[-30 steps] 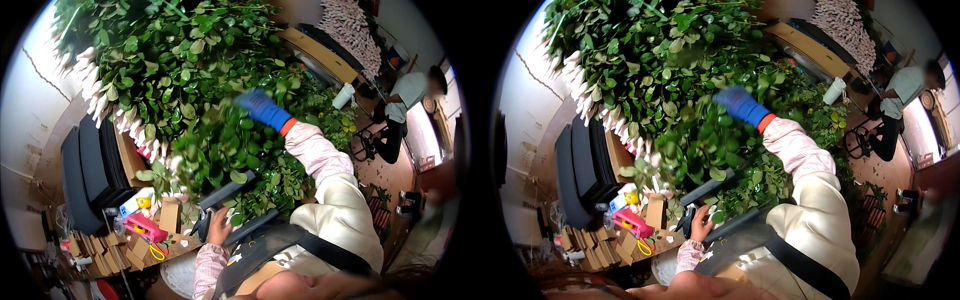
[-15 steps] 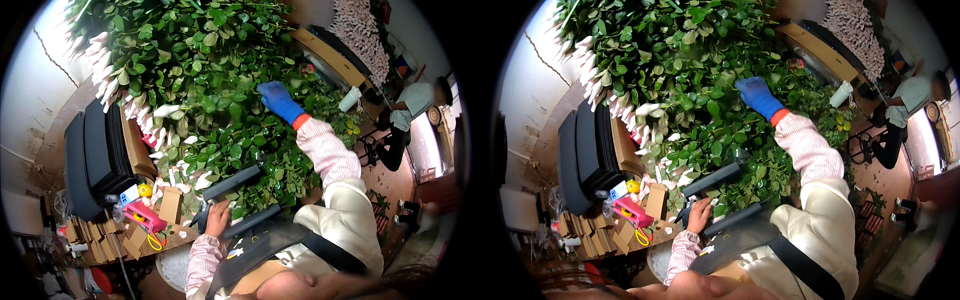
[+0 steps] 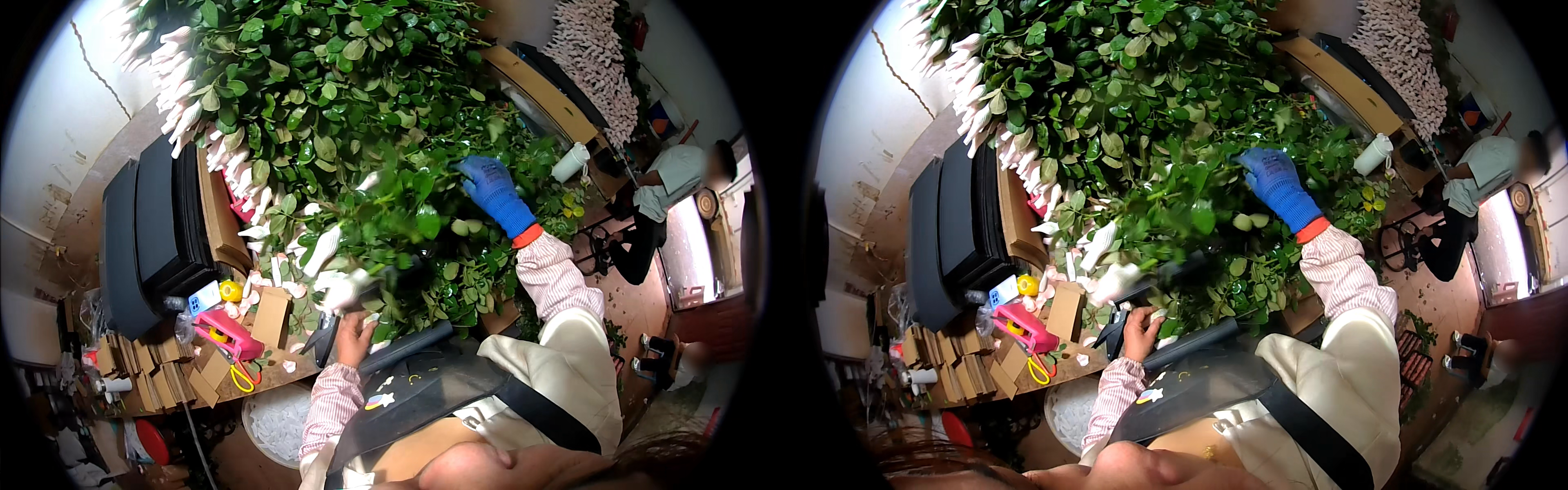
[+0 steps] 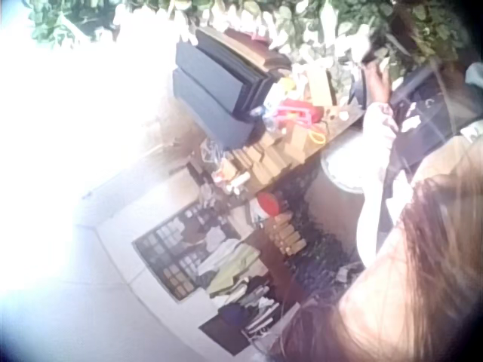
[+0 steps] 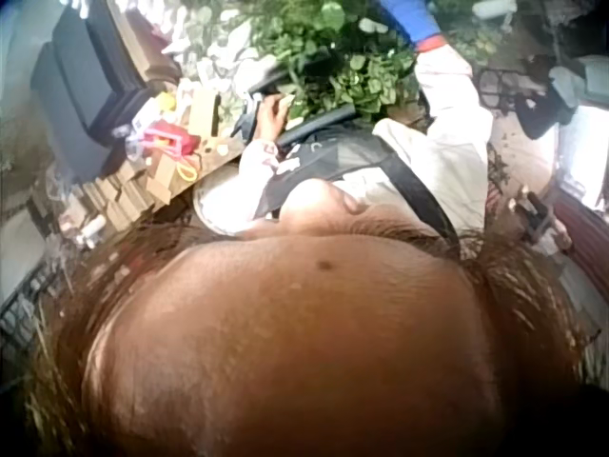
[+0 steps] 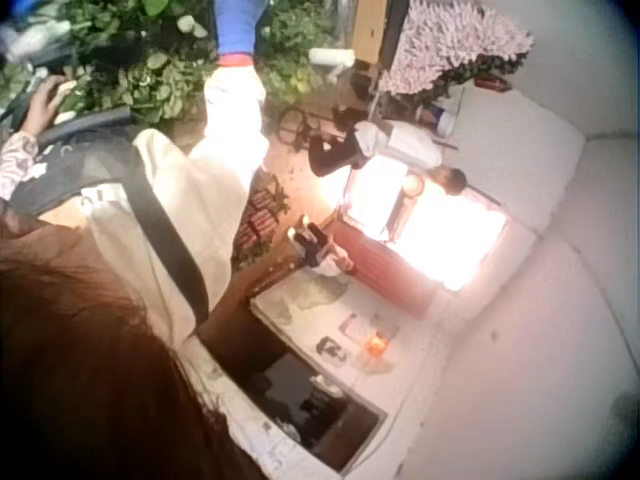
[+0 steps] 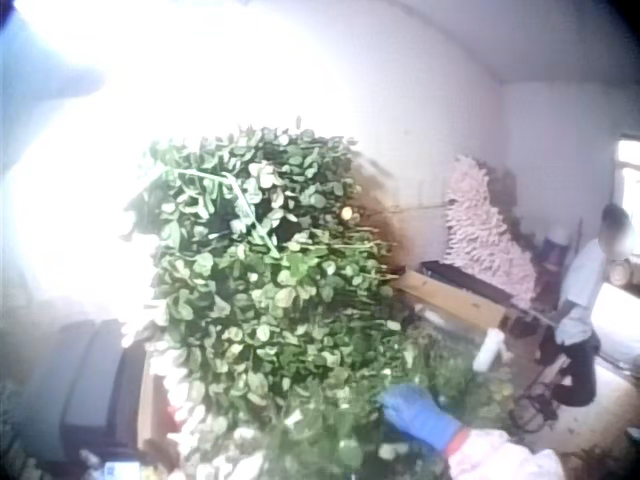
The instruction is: The person assembles floral arrangements by placing green leafy stems into black rectangular holders. They use a pink glue gun to secure the stems and occasionally use scissors to trim the foliage. The finished units are stacked on the table.
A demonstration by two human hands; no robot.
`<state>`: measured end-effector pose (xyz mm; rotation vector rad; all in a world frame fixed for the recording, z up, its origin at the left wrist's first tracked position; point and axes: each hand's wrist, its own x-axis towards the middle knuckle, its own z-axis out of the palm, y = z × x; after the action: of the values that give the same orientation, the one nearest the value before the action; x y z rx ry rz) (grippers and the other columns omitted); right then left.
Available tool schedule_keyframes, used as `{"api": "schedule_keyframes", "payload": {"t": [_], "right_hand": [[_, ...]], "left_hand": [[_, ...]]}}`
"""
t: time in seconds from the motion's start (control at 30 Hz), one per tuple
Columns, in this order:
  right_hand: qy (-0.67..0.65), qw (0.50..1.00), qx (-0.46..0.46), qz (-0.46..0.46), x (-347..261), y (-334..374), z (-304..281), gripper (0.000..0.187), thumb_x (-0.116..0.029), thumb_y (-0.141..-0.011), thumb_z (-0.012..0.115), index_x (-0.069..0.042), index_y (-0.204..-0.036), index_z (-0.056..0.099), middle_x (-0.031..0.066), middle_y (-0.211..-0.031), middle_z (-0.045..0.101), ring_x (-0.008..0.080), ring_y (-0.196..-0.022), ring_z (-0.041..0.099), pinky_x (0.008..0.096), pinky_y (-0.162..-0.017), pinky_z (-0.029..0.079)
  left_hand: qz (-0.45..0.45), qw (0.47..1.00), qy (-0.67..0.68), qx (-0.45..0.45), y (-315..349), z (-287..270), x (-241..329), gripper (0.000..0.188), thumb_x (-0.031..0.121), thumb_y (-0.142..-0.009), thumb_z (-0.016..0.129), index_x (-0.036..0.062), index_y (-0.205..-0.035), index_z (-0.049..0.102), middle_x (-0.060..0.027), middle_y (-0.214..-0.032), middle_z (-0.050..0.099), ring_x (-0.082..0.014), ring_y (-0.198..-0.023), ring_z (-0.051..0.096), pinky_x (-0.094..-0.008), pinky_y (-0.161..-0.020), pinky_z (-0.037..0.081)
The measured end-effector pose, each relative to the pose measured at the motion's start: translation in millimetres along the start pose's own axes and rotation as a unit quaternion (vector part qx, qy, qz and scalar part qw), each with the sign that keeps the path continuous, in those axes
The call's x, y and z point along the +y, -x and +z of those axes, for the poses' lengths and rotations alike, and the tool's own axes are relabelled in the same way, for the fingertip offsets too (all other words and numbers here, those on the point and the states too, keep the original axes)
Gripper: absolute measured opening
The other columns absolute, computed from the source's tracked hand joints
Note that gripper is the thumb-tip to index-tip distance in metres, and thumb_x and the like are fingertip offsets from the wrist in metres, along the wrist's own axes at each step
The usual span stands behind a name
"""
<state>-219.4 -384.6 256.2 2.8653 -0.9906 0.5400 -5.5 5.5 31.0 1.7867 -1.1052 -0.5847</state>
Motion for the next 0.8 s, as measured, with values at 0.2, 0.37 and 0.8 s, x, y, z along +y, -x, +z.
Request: {"api": "schedule_keyframes", "payload": {"t": [0.2, 0.37, 0.8], "right_hand": [[-0.044, 0.998, -0.02, 0.042, -19.5, -38.6, 12.9, 0.052, -0.014, -0.084, 0.068, -0.017, -0.135, 0.065, 0.0132, -0.13, 0.069, 0.0337, -0.119, 0.065, 0.0474, -0.099, 0.052], [-0.096, 0.995, -0.039, -0.007, -70.3, -93.9, 16.3, 0.049, -0.017, -0.088, 0.067, -0.02, -0.137, 0.062, 0.0106, -0.131, 0.068, 0.0318, -0.115, 0.069, 0.0489, -0.096, 0.054], [0.01, 0.997, 0.035, -0.072, -70.5, -72.1, 21.6, 0.043, -0.006, -0.088, 0.063, -0.023, -0.128, 0.068, 0.0071, -0.11, 0.072, 0.0301, -0.1, 0.068, 0.0445, -0.089, 0.056]], "left_hand": [[-0.007, 1.0, -0.023, 0.014, 0.3, 5.5, -15.8, 0.033, 0.01, -0.082, 0.083, 0.0023, -0.111, 0.07, -0.0161, -0.106, 0.068, -0.0351, -0.095, 0.067, -0.041, -0.083, 0.054], [0.005, 1.0, 0.01, -0.003, 1.3, 6.3, -19.9, 0.027, 0.007, -0.089, 0.082, -0.0004, -0.113, 0.07, -0.0127, -0.103, 0.068, -0.0222, -0.093, 0.069, -0.0338, -0.083, 0.056], [-0.025, 0.999, 0.045, 0.003, 3.5, 8.5, -14.1, 0.027, 0.013, -0.087, 0.084, 0.004, -0.11, 0.073, -0.0137, -0.102, 0.071, -0.0285, -0.092, 0.067, -0.0368, -0.082, 0.054]]}}
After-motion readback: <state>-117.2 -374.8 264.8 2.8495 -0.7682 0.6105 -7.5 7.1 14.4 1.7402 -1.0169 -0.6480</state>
